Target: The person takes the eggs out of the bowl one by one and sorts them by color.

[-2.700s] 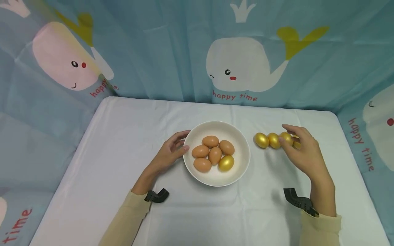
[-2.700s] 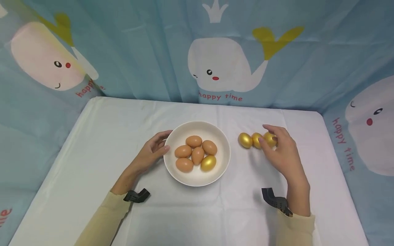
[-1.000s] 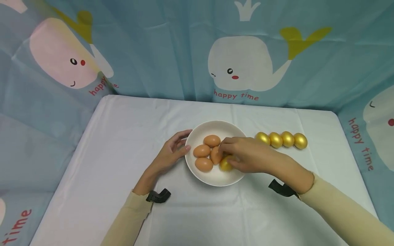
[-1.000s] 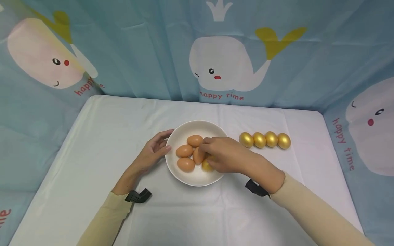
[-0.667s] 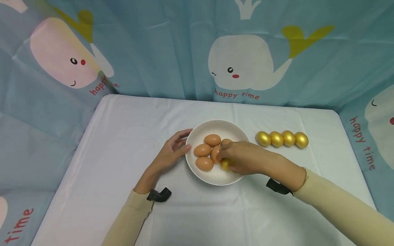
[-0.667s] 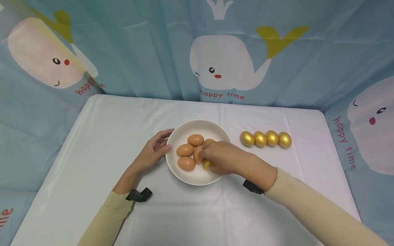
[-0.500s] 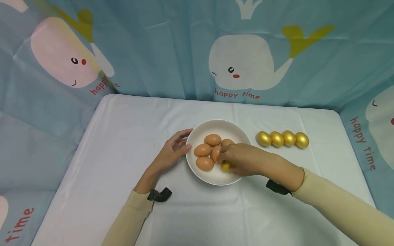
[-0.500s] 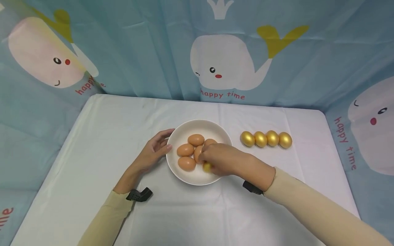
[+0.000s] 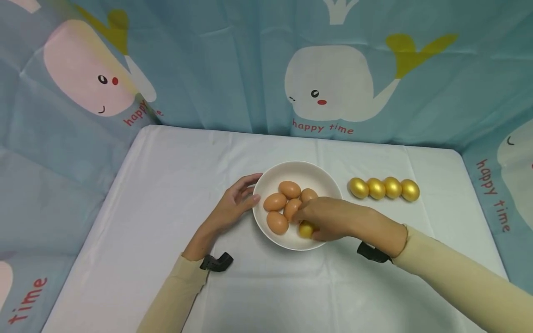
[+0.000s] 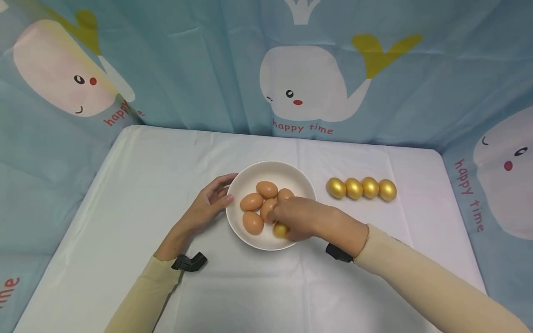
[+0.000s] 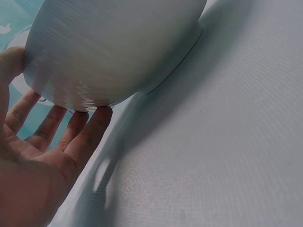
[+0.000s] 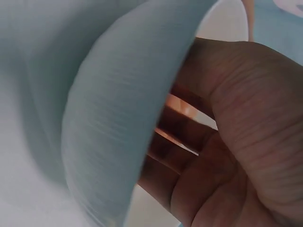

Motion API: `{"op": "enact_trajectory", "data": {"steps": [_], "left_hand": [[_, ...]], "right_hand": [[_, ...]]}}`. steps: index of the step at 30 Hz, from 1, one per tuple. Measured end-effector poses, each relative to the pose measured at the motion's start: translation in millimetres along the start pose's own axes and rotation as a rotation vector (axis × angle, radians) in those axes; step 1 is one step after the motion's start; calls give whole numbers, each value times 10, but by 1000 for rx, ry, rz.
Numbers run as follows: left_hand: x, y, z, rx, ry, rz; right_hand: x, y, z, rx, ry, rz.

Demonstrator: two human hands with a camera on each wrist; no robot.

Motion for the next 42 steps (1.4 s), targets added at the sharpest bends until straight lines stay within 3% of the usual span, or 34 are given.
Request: {"op": "enact_trajectory", "data": {"steps": [5, 16, 25, 30, 36, 42], "left_hand": [[-21, -15, -2, 4, 0, 4], [2, 11, 8, 9, -4, -4], [5, 1, 11, 11, -8, 0], [-30, -7, 1, 4, -15, 3], [-38, -3, 6, 11, -14, 3], [-7, -12, -4, 63, -9, 2]], "right_hand": [[44, 9, -8, -3, 16, -70], [176, 160, 18, -17, 69, -313], [324, 164, -134, -259, 24, -460], [539, 177, -284, -406, -5, -610], [793, 155, -431, -474, -94, -810], [969, 143, -513, -585, -38, -1006]]}}
Point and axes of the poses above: each hand's wrist, its own x-axis away from the middle knuckle, its own y-axis out of the back of the hand, z = x × y, the point moved 6 cm from there along -x, towards the middle knuckle, and after that the axes turned 5 degrees about x, right-handed, at the moved point
